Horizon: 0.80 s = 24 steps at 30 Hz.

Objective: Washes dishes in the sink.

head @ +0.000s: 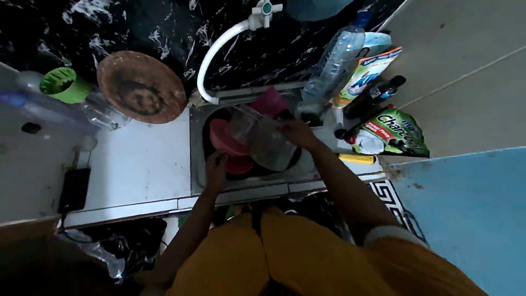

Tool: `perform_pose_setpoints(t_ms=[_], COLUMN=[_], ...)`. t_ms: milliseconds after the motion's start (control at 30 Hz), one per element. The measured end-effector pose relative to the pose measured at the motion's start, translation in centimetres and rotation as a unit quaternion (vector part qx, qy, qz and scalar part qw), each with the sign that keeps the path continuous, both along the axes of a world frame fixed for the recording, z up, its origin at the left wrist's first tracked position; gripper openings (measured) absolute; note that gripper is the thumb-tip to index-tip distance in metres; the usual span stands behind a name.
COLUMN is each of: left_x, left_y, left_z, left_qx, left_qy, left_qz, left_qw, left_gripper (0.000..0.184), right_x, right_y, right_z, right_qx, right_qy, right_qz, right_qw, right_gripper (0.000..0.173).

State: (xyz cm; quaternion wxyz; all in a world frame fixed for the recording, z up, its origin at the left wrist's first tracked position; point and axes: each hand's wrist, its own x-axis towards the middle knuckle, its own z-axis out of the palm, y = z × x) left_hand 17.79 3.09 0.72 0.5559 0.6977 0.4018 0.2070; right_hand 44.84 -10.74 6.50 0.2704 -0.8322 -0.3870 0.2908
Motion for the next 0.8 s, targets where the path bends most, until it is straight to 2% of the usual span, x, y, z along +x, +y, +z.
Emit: perform_pose_setpoints(t_ms=[67, 167, 267, 333, 400, 500, 567, 633, 667, 733, 800], left_x=[0.5, 0.9, 1.7, 2.6, 4.1, 7.3, 9.4, 10.8, 11.2, 11.1, 10.4], left_y=[-0.4, -0.6, -0.5, 0.1, 1.5, 5.0, 7.3, 9.2, 9.7, 9.5, 8.5], left_z=[0.2, 0.1, 0.9, 1.9, 3.1, 4.7, 6.9, 8.1, 8.5, 8.9, 9.3], left_qx=[-0.014, -0.033, -0.053, -0.055, -0.063, -0.091, -0.177, -0.278, -0.302, -0.291, -0.257], left_qy=[-0.005, 0.021, 0.039, 0.043, 0.006, -0.112, -0.186, -0.222, -0.219, -0.202, -0.209], left_qz=[-0.012, -0.039, -0.057, -0.060, -0.037, 0.049, 0.088, 0.117, 0.130, 0.148, 0.151], left_qw=[1.000, 0.998, 0.996, 0.996, 0.997, 0.988, 0.963, 0.927, 0.919, 0.923, 0.931], left_gripper=[0.028, 0.034, 0.038, 0.041, 0.048, 0.060, 0.064, 0.062, 0.055, 0.041, 0.035], right_x=[1.7, 3.4, 3.2, 3.5, 3.5, 2.4, 1.9, 1.8, 1.8, 1.7, 1.7], right_y=[1.4, 3.0, 3.2, 2.7, 2.0, 1.1, 0.4, 0.2, 0.3, 0.4, -0.1], right_z=[0.2, 0.2, 1.6, 0.9, -0.7, -2.4, -3.9, -5.8, -6.2, -5.4, -3.2], right_qx=[0.054, 0.076, 0.084, 0.091, 0.092, 0.085, 0.125, 0.165, 0.172, 0.179, 0.186], right_qy=[0.045, 0.090, 0.183, 0.230, 0.245, 0.286, 0.337, 0.389, 0.403, 0.419, 0.410], right_qz=[-0.024, -0.058, -0.194, -0.262, -0.298, -0.325, -0.332, -0.358, -0.382, -0.413, -0.428], right_qw=[0.997, 0.991, 0.960, 0.933, 0.918, 0.897, 0.872, 0.833, 0.814, 0.789, 0.784], right_gripper=[0.028, 0.032, 0.033, 0.033, 0.031, 0.032, 0.035, 0.035, 0.034, 0.033, 0.030])
